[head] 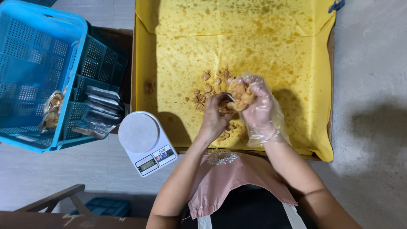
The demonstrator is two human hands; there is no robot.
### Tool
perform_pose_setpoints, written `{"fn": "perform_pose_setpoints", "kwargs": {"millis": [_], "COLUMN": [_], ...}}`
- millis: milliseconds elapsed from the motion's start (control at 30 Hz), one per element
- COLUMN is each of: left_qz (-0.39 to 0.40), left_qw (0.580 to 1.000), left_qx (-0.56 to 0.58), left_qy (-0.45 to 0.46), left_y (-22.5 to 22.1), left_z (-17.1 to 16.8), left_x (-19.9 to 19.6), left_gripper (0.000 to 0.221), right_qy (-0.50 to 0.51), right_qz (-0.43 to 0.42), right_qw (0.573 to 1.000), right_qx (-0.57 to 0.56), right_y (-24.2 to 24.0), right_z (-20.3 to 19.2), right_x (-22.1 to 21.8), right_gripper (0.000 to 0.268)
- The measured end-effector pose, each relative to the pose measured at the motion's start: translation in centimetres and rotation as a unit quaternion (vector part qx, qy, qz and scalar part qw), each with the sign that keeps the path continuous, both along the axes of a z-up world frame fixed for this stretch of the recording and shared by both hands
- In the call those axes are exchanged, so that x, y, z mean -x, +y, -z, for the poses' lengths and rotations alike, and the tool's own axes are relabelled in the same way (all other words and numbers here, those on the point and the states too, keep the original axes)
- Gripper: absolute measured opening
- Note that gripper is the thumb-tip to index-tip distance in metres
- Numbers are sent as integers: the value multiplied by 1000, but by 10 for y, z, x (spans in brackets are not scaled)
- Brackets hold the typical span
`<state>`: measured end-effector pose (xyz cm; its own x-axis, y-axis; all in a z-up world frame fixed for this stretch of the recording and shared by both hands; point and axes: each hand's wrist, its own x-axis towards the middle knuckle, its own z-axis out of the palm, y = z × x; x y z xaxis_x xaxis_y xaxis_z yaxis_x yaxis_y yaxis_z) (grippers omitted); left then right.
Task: The person scoops cashews from a large yellow tray into small clear plastic bags, weighs each bag on a digital scale, and places the filled bags into a blue basket. The person also spreads and gathers cashews on the tray to prepare for packaging.
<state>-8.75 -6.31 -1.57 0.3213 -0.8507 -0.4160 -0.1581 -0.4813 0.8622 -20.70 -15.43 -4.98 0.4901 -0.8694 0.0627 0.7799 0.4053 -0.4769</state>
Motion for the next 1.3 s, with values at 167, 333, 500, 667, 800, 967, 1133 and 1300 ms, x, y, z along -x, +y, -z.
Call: {"fn": "perform_pose_setpoints", "kwargs": {"millis": [167, 333, 500, 667, 800, 967, 1133, 1300], "left_qz": [-51, -68, -29, 56, 93, 48, 18, -6], "left_qw": [992, 990, 997, 990, 956, 990, 991, 990], "left_qx": [75, 101, 55, 85, 126, -62, -21, -9], "left_qy": [91, 76, 47, -97, -248, -117, -135, -142], "left_y": [-2, -6, -2, 12, 12, 30, 41, 55], "left_z": [10, 12, 11, 13, 6, -39, -78, -69], "left_x": [18, 18, 4, -24, -61, -71, -68, -73], "left_gripper": [74, 70, 67, 51, 40, 65, 65, 63], "right_qy": [186, 171, 135, 156, 473, 575, 706, 656], "right_qz": [60, 44, -20, 4, -89, -339, -377, -280], "right_qw": [963, 969, 984, 985, 876, 725, 426, 495], "right_qx": [188, 171, 115, 80, 44, 169, 422, 497], "right_y": [7, 9, 2, -16, -22, 8, 51, 73], "right_z": [3, 7, -7, -2, 29, 77, 140, 192], "right_x": [4, 7, 22, 59, 73, 76, 37, -22], "right_gripper": [28, 38, 49, 47, 53, 61, 76, 53]}}
